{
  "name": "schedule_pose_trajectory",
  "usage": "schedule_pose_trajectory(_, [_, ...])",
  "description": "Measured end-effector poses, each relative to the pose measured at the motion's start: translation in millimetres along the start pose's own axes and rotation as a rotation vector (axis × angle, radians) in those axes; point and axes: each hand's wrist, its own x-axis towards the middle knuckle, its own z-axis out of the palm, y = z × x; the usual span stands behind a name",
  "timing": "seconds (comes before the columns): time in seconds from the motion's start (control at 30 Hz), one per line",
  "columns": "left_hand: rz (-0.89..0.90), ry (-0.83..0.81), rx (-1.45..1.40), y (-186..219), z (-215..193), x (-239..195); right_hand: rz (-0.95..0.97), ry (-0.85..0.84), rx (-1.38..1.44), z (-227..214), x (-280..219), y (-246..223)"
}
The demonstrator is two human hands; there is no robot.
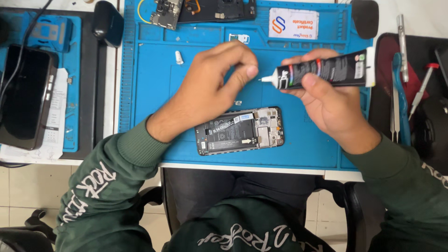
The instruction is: The person disassembles a smartphone, applies adhesive to internal components, and reassembles the device using a screwdriver and tweezers. The person secures the back cover and camera module during reassembly.
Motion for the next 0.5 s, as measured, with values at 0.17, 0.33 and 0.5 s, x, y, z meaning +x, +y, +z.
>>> schedule_pose_trajectory(0.17, [0.023, -0.23, 0.116, -3, -10, -4, -0.004, -0.006, -0.121, -9, -1, -15])
schedule_pose_trajectory(0.33, [0.139, -0.354, 0.328, 1, -2, -23, 0.096, -0.057, -0.297, -15, -8, -16])
schedule_pose_trajectory(0.5, [-0.045, -0.465, 0.284, 4, -4, -31, 0.447, 0.031, -0.686, -14, -19, -15])
